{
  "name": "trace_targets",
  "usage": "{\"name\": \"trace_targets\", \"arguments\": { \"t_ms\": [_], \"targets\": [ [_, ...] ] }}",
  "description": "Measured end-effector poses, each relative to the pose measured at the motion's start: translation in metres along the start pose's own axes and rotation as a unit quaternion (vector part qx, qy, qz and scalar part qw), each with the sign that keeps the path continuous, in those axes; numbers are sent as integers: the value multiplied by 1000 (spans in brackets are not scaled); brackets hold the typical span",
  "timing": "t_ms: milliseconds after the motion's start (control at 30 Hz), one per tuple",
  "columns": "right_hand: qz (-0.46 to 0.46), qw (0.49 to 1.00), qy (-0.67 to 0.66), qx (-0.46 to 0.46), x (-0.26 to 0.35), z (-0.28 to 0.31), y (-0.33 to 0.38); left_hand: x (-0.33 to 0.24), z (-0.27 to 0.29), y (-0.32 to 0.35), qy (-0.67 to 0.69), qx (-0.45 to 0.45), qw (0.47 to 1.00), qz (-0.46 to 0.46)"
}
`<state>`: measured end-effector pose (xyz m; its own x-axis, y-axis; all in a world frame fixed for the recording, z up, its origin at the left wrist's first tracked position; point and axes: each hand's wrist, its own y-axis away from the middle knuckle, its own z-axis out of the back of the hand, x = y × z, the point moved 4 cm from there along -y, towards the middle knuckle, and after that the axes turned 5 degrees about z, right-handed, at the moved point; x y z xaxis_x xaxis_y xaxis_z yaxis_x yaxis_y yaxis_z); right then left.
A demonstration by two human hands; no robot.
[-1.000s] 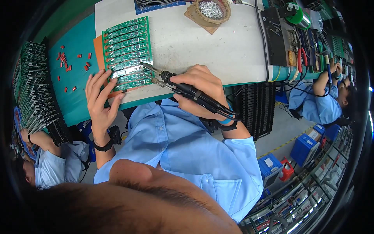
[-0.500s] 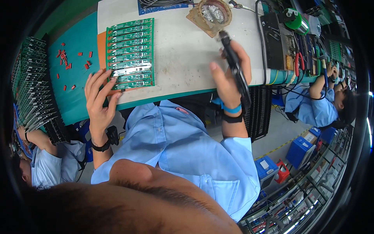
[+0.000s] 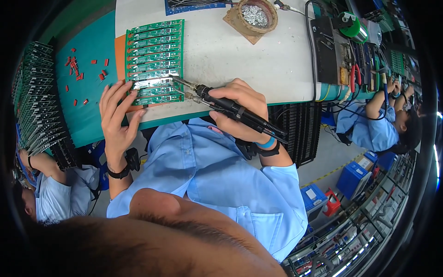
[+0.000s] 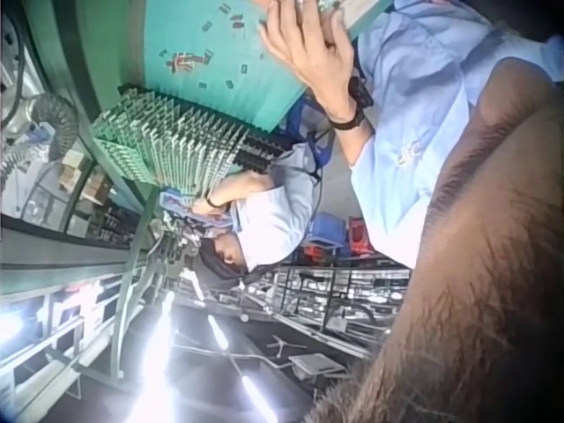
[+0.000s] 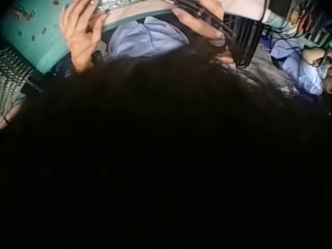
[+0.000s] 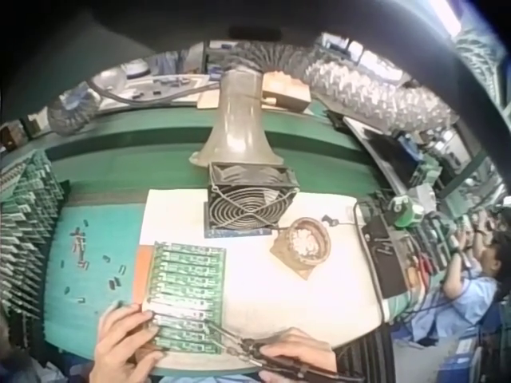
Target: Soldering components onto printed circuit boards at a factory workstation.
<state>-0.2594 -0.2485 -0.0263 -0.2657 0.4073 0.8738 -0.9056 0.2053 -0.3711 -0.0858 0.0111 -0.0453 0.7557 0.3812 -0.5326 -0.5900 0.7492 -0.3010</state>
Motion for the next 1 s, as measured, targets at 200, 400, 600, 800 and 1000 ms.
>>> {"name": "trace_targets", "arguments": {
  "t_ms": [200, 400, 600, 800, 1000],
  "targets": [
    [7, 1000, 3, 4, -1, 0, -2, 0, 0, -1, 1, 2, 1000, 0],
    [5, 1000, 8, 11, 1, 0, -4, 0, 0, -1, -1, 2, 1000, 0],
    [-2, 1000, 10, 18, 2, 1, -4, -1, 0, -1, -5, 2, 1000, 0],
    [3, 1000, 18, -16, 0, 5, -7, 0, 0, -2, -4, 1, 1000, 1],
    [13, 999, 29, -6, -6, 3, -9, 1, 0, -1, 1, 3, 1000, 1]
  ]
}}
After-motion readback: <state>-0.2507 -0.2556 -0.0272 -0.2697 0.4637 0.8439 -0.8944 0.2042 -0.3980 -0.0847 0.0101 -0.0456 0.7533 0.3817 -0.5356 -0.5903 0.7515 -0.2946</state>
